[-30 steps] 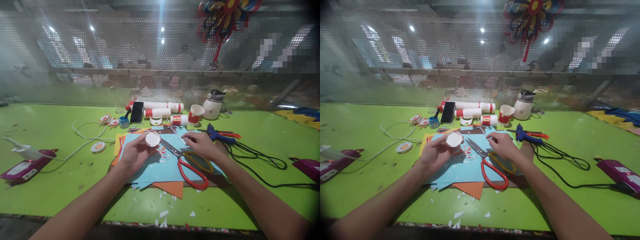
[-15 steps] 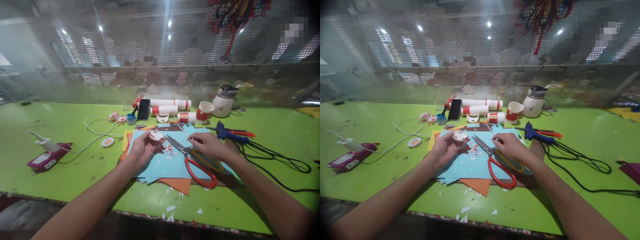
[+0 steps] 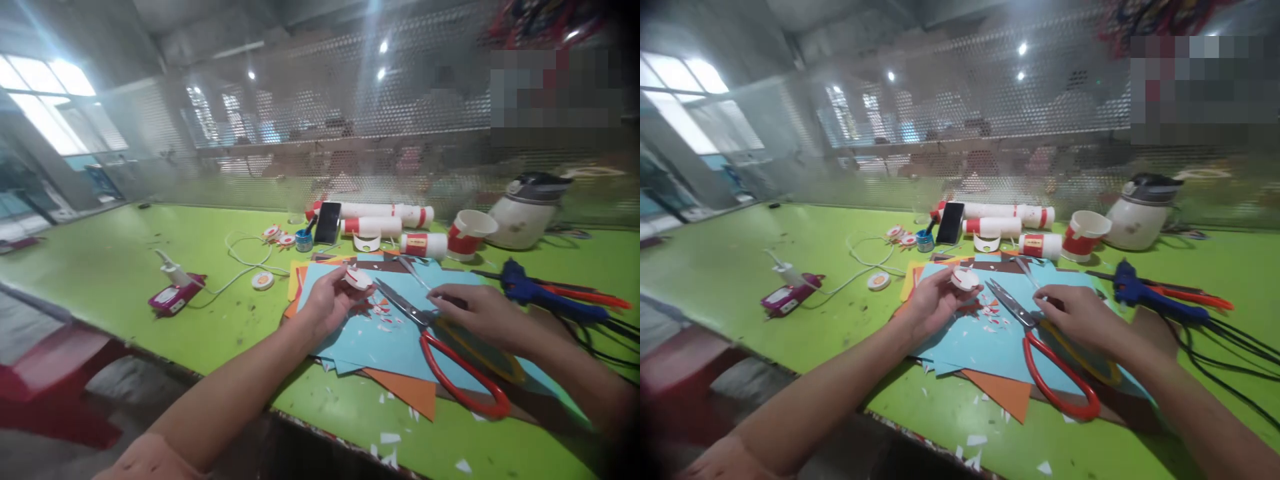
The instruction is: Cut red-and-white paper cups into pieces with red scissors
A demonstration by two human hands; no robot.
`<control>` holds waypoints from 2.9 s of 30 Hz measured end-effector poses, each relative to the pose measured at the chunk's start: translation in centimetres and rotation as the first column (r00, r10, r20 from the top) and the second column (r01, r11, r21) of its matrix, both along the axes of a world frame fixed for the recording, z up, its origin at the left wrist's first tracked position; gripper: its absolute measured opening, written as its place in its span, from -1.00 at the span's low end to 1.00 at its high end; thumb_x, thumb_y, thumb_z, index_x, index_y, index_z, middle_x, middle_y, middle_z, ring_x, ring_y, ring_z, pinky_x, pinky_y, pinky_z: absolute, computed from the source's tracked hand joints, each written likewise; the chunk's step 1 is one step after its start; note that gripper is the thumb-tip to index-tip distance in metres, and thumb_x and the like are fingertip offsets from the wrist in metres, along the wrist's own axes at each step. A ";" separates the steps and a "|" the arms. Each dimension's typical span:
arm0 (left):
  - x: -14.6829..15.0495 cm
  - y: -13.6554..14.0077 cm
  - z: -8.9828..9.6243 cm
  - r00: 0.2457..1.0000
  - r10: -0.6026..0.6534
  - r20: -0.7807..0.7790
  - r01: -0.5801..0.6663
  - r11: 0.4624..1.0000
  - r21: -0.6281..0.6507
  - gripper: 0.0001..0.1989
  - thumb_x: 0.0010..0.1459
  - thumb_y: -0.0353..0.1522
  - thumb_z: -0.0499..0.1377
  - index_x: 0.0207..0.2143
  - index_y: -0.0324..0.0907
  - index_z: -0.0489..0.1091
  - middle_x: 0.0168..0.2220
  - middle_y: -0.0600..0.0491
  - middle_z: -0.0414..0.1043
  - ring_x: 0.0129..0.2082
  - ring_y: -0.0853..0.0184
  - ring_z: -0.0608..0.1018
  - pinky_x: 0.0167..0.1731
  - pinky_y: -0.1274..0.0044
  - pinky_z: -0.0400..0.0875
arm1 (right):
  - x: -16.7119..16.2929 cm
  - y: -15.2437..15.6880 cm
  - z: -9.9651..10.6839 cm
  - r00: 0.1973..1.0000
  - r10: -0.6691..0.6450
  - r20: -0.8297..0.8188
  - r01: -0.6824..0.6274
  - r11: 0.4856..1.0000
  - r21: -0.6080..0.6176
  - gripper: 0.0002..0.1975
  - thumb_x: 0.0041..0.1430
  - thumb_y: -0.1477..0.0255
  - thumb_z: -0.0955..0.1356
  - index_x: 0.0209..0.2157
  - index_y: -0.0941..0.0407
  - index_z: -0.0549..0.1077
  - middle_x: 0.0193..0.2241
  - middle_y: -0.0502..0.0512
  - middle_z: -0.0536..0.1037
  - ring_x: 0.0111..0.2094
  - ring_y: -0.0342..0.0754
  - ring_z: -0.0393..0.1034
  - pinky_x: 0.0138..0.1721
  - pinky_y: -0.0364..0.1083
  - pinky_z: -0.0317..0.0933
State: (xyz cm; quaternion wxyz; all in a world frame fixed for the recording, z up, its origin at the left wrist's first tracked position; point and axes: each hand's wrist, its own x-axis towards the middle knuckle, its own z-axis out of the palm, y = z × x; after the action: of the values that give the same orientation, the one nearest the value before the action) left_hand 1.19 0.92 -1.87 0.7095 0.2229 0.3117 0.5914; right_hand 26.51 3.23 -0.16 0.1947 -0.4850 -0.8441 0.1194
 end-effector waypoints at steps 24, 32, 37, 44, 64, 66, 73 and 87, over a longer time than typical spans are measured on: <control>0.1 -0.6 1.7 0.989 0.034 -0.145 -0.036 0.999 -0.012 -0.88 0.09 -0.42 0.17 -0.30 -0.29 0.43 -0.43 -0.08 0.48 -0.49 0.26 0.54 -0.41 0.35 0.54 | 1.4 -0.5 2.0 0.981 -0.047 0.186 0.055 0.998 -0.036 -0.79 0.30 0.34 0.28 -0.19 0.17 0.45 -0.32 0.03 0.53 -0.37 -0.12 0.45 -0.30 -0.05 0.36; -3.6 0.4 5.8 0.957 0.217 -0.193 -0.212 0.976 0.044 -0.93 0.10 -0.48 0.10 -0.38 -0.27 0.38 -0.42 -0.05 0.50 -0.46 0.32 0.56 -0.54 0.58 0.46 | 1.7 -1.4 2.4 0.957 0.070 0.283 -0.027 0.988 -0.154 -0.76 0.25 0.27 0.31 -0.16 0.13 0.45 -0.28 0.05 0.53 -0.36 -0.12 0.43 -0.31 -0.05 0.34; -8.4 -0.3 8.7 0.894 0.364 -0.260 -0.322 0.927 0.190 -0.88 0.12 -0.43 0.07 -0.33 -0.30 0.37 -0.37 -0.11 0.51 -0.39 0.27 0.59 -0.53 0.60 0.45 | 1.5 -0.9 1.8 0.968 0.117 0.224 -0.084 0.985 -0.150 -0.71 0.22 0.22 0.29 -0.22 0.11 0.53 -0.48 0.05 0.52 -0.48 -0.07 0.37 -0.46 -0.09 0.20; -15.8 -3.0 5.0 0.822 0.267 -0.503 -0.303 0.953 0.012 -0.76 0.05 -0.54 0.08 -0.18 -0.44 0.34 -0.34 -0.29 0.51 -0.38 0.15 0.61 -0.60 0.57 0.49 | 1.9 -0.7 2.4 0.979 0.081 0.189 -0.061 0.992 -0.108 -0.64 0.17 0.21 0.25 -0.18 0.14 0.52 -0.51 0.09 0.52 -0.49 -0.01 0.36 -0.48 -0.09 0.12; -14.9 -4.8 4.0 -0.038 0.190 -0.981 -0.310 0.931 0.193 -0.90 -0.06 -0.41 0.24 -0.40 -0.19 0.45 -0.69 0.08 0.39 -0.74 0.33 0.40 -0.67 0.55 0.24 | 2.4 -0.9 3.0 0.987 0.064 0.146 -0.052 0.995 -0.088 -0.64 0.21 0.20 0.24 -0.16 0.12 0.52 -0.53 0.06 0.50 -0.51 -0.04 0.33 -0.50 -0.10 0.12; -15.0 -5.4 5.1 -0.097 0.198 -0.975 -0.293 0.931 0.218 -0.87 -0.04 -0.37 0.24 -0.38 -0.21 0.45 -0.66 0.07 0.39 -0.68 0.30 0.43 -0.61 0.52 0.26 | 2.4 -1.0 3.3 0.987 0.065 0.150 -0.052 0.994 -0.094 -0.64 0.22 0.21 0.24 -0.15 0.15 0.51 -0.51 0.07 0.51 -0.49 -0.04 0.36 -0.48 -0.10 0.15; -11.4 -3.1 7.6 -0.094 0.380 -0.920 -0.005 0.924 0.382 -0.62 0.10 -0.09 0.08 -0.21 -0.18 0.44 -0.33 -0.02 0.54 -0.38 0.20 0.53 -0.45 0.43 0.36 | 3.2 -0.5 4.5 0.981 0.005 0.195 0.006 0.998 -0.058 -0.75 0.28 0.28 0.28 -0.19 0.17 0.45 -0.40 -0.01 0.51 -0.43 -0.14 0.42 -0.36 -0.07 0.33; -1.9 -0.9 1.7 -0.029 0.287 -0.958 0.692 0.697 0.188 -0.70 0.17 -0.25 0.03 -0.24 -0.20 0.48 -0.25 -0.02 0.56 -0.28 0.28 0.54 -0.27 0.49 0.37 | 2.2 -4.0 5.0 0.992 -0.119 0.045 0.112 0.985 0.133 -0.80 0.27 0.36 0.29 -0.23 0.18 0.48 -0.42 0.00 0.52 -0.46 -0.14 0.39 -0.41 -0.11 0.27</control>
State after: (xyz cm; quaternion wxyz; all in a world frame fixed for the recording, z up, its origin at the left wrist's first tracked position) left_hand -0.70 0.00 -0.13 0.2312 0.8479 0.4374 0.1908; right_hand 28.75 -0.79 4.83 0.2104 -0.5222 -0.8255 0.0398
